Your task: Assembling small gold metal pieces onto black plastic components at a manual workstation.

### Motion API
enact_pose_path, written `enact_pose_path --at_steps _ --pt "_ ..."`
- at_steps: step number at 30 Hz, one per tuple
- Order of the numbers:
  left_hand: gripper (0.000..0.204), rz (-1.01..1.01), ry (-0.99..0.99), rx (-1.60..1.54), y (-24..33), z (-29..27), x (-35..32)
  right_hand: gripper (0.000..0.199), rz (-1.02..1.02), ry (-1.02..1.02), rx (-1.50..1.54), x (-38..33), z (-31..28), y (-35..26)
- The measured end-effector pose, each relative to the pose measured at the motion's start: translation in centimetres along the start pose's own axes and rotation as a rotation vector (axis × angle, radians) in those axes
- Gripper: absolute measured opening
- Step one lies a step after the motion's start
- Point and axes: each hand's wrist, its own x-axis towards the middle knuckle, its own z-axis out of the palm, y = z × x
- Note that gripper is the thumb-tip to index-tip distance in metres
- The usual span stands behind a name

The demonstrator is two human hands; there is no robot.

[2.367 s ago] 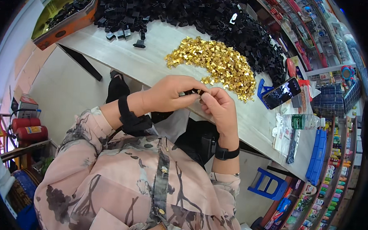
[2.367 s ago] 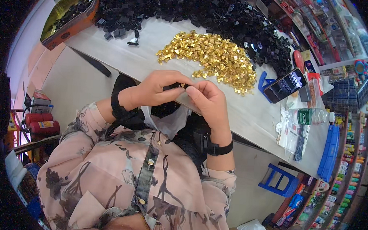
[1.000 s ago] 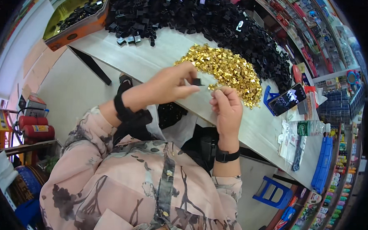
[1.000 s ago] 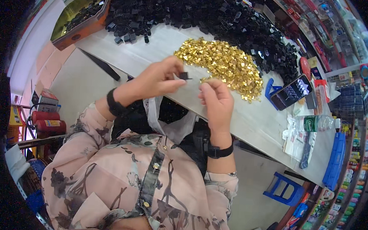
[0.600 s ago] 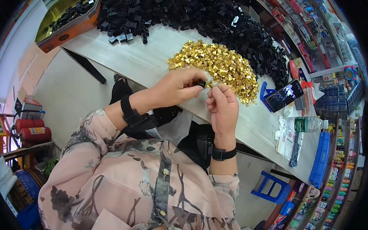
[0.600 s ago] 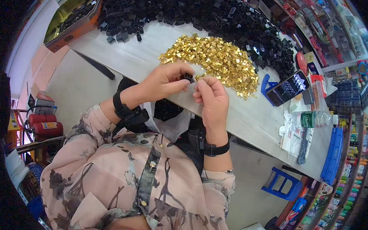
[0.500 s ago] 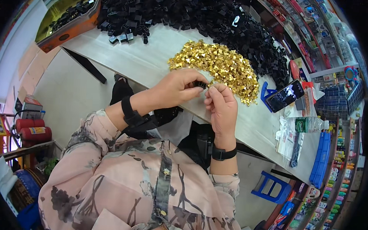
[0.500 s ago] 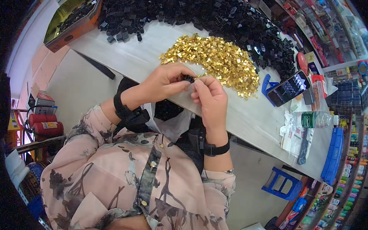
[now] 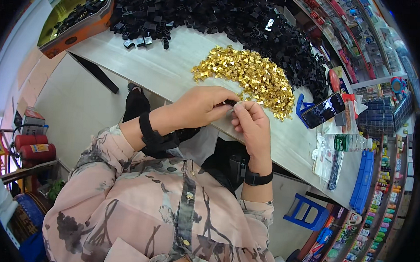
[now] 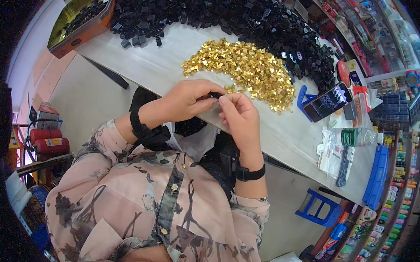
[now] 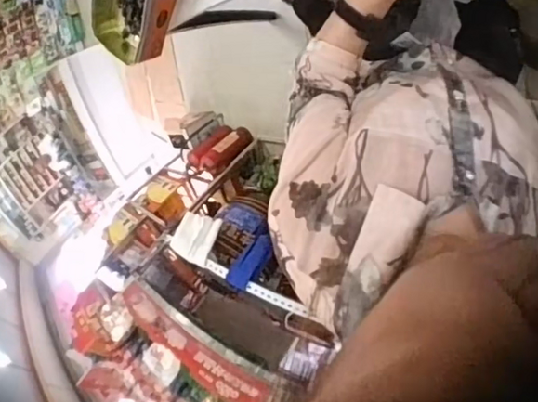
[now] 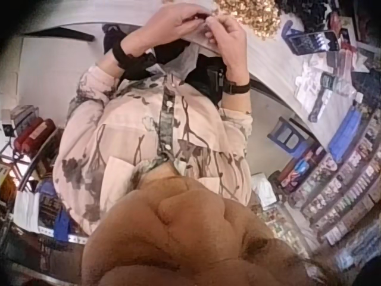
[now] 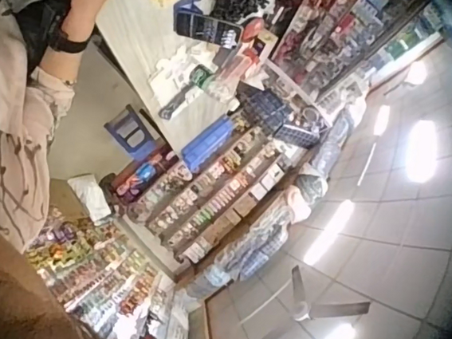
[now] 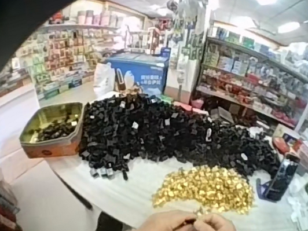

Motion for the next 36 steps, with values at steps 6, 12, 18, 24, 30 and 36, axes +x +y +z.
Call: enact_pose_path --at_steps 6,12,18,24,30,36 --pt "0.025 0.102 -0.053 0.051 -0.3 0.1 0.1 0.013 0.015 -0.04 -0.057 -0.1 -0.6 0.0" --pt "0.023 -0.112 -0.028 -0.313 0.0 -0.5 0.0 0.014 -0.038 -0.05 -0.062 1.0 -1.0 0.1" --pt "0.026 -0.387 0.049 -0.658 0.2 -1.0 0.8 0.016 -0.517 0.246 -0.723 2.9 -1.5 1.4" --pt "0.028 -0.273 0.031 -0.439 -1.0 -0.7 0.5 0.014 -0.575 0.283 -0.968 2.6 -1.7 1.4" --pt "0.028 -0.251 0.084 -0.513 -0.8 -0.2 0.4 0.01 -0.492 0.309 -0.882 1.2 -2.7 1.1" --pt "0.032 -0.262 0.034 -0.485 -0.8 -0.3 0.3 0.007 -0.369 0.391 -0.684 0.7 -4.5 2.1"
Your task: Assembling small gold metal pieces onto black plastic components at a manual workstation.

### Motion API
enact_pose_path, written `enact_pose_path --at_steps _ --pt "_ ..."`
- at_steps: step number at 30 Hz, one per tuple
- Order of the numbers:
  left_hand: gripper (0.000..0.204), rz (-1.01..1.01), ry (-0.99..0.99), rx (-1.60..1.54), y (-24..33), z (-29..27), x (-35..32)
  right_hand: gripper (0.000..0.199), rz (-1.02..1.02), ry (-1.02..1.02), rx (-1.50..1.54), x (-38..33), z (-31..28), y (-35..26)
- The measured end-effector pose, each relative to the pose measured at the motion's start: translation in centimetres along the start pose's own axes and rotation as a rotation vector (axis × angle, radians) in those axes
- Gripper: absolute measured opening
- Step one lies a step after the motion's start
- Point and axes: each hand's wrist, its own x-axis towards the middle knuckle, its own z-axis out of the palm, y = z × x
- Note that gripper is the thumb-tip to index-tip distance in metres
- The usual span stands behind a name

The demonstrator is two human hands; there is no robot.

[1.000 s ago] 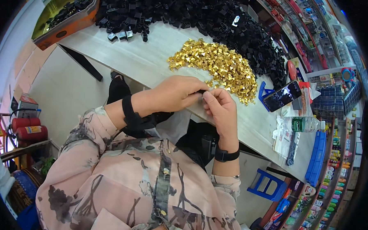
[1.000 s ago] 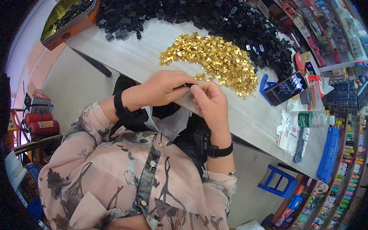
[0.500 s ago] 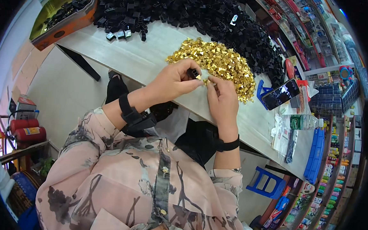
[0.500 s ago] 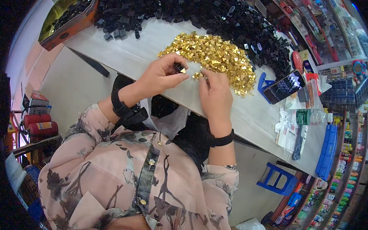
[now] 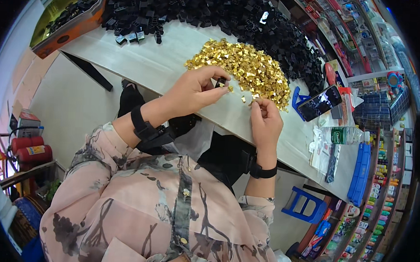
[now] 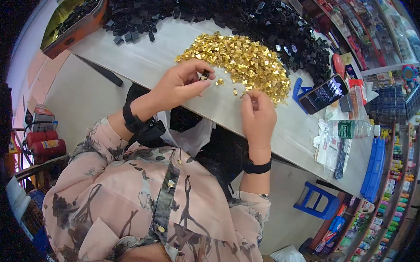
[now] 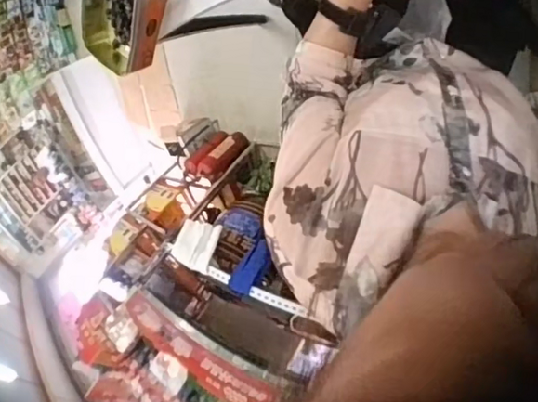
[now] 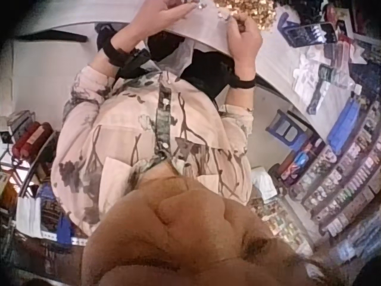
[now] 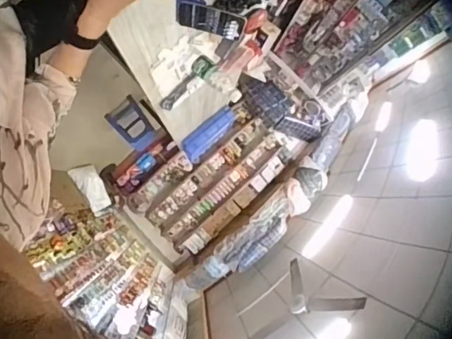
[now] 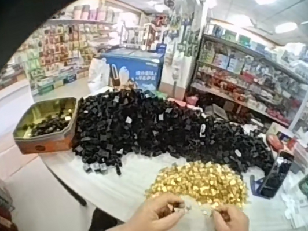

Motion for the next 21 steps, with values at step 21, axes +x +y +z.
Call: enact_pose_path --at_steps 21 --pt "0.022 -0.01 0.009 -0.008 0.0 0.6 -0.2 0.015 0.043 0.032 -0.14 -0.9 -3.1 1.0"
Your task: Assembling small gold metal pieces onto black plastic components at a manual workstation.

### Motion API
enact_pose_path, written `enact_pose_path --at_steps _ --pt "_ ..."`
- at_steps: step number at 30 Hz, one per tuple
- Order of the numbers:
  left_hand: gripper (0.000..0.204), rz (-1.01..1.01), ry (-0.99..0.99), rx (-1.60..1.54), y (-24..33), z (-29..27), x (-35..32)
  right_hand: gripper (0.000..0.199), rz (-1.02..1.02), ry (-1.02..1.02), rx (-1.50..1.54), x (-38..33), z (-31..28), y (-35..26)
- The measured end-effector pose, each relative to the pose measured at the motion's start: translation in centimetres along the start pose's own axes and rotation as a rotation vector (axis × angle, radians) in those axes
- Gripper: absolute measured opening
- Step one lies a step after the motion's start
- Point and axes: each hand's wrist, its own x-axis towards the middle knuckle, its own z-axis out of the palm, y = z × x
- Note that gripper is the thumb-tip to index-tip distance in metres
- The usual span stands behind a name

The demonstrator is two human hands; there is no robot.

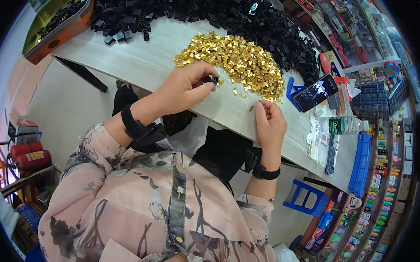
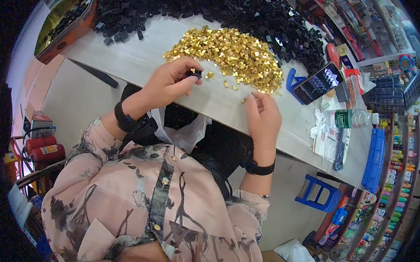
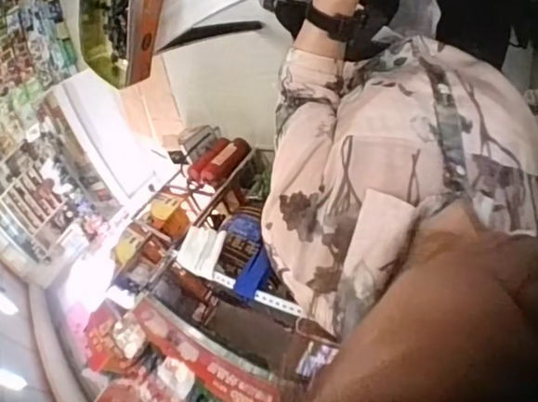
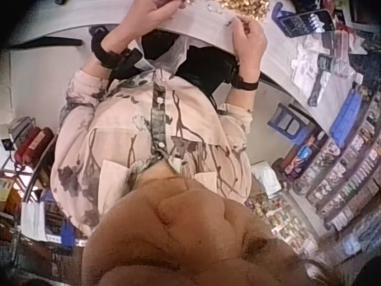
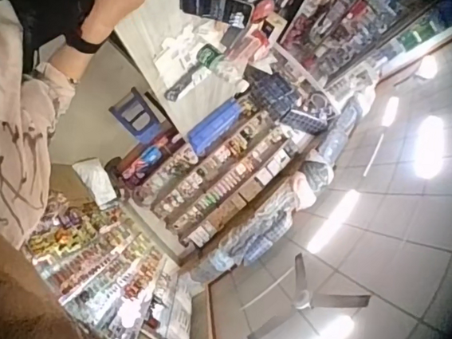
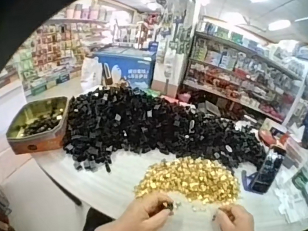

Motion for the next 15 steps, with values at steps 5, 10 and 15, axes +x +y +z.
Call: enact_pose_path --at_steps 5,10,15 --pt "0.018 -0.01 -0.019 0.11 0.2 -0.2 0.1 0.014 0.04 -0.116 -0.02 0.2 0.3 -0.4" --pt "0.019 -0.059 -0.032 0.017 0.4 0.0 0.0 0.01 0.131 -0.173 0.501 -0.1 1.5 -3.4" --pt "0.022 -0.01 -0.058 0.112 0.4 -0.1 -0.1 0.008 -0.021 -0.208 0.841 -0.4 3.6 -5.9"
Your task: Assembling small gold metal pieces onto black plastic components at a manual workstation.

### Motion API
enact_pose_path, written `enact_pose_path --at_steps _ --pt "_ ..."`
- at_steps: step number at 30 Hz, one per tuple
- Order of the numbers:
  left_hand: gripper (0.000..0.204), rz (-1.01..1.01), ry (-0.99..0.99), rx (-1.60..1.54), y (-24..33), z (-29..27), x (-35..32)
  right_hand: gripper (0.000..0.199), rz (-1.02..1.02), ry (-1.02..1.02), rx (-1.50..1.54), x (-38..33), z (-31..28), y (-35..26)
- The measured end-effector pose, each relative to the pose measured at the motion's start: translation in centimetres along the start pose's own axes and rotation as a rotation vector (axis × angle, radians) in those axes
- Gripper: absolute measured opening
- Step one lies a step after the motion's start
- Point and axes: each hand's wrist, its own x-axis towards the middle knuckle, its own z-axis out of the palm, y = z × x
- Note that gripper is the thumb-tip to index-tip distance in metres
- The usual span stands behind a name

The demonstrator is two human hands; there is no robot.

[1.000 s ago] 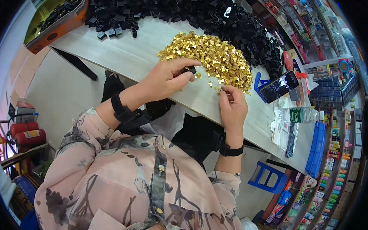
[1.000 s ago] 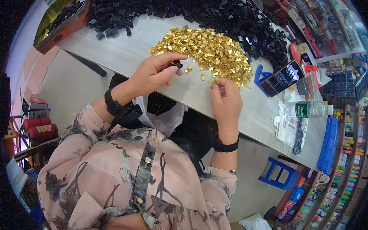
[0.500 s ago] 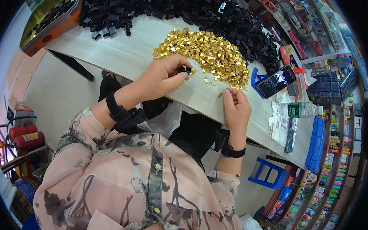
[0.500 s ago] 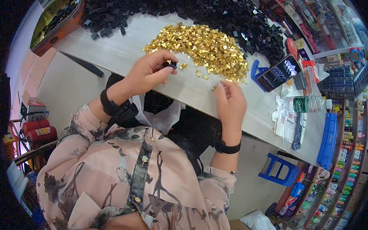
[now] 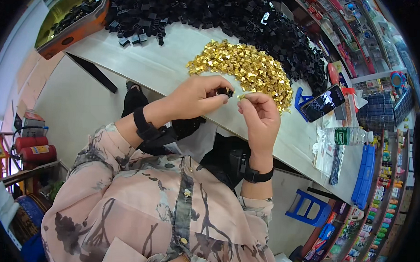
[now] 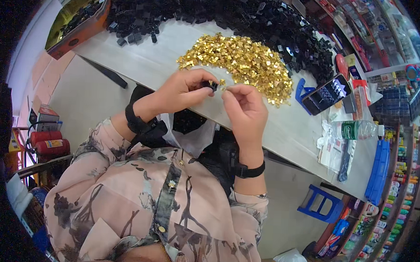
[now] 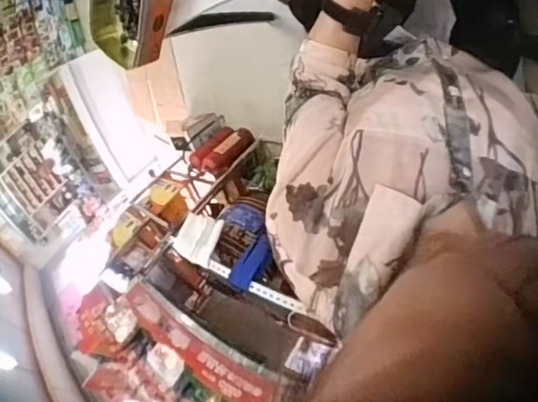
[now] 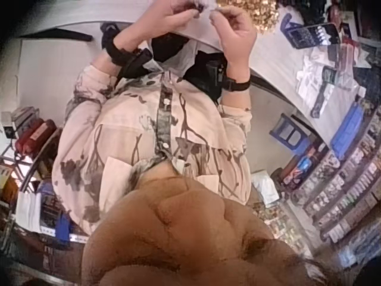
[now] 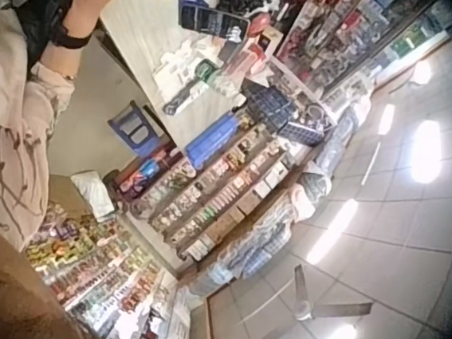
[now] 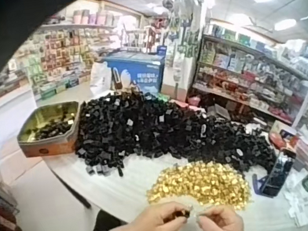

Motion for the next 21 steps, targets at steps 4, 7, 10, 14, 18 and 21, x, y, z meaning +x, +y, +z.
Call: enact_pose_path --at_steps 4,7,10,14,18,21 --pt "0.023 0.031 -0.022 0.13 0.5 -0.3 -0.1 0.01 0.054 -0.088 -0.01 0.2 0.1 0.6" --pt "0.022 0.071 -0.044 0.204 0.8 -0.4 -0.2 0.011 0.147 -0.132 0.096 0.1 -0.4 0.3" --pt "0.023 0.181 -0.051 0.206 0.8 -0.3 -0.2 0.011 0.227 -0.145 0.149 0.2 -0.3 0.0" --pt "0.024 0.222 -0.081 0.236 0.4 -0.3 -0.2 0.01 0.316 -0.115 0.132 0.2 -0.1 -0.3" --pt "0.025 0.278 -0.06 0.326 0.1 -0.4 -0.2 0.009 0.38 -0.11 0.06 0.2 -0.5 -0.2" --pt "0.025 0.318 -0.059 0.442 0.0 0.1 -0.3 0.01 0.416 -0.167 -0.018 0.1 -1.3 0.1"
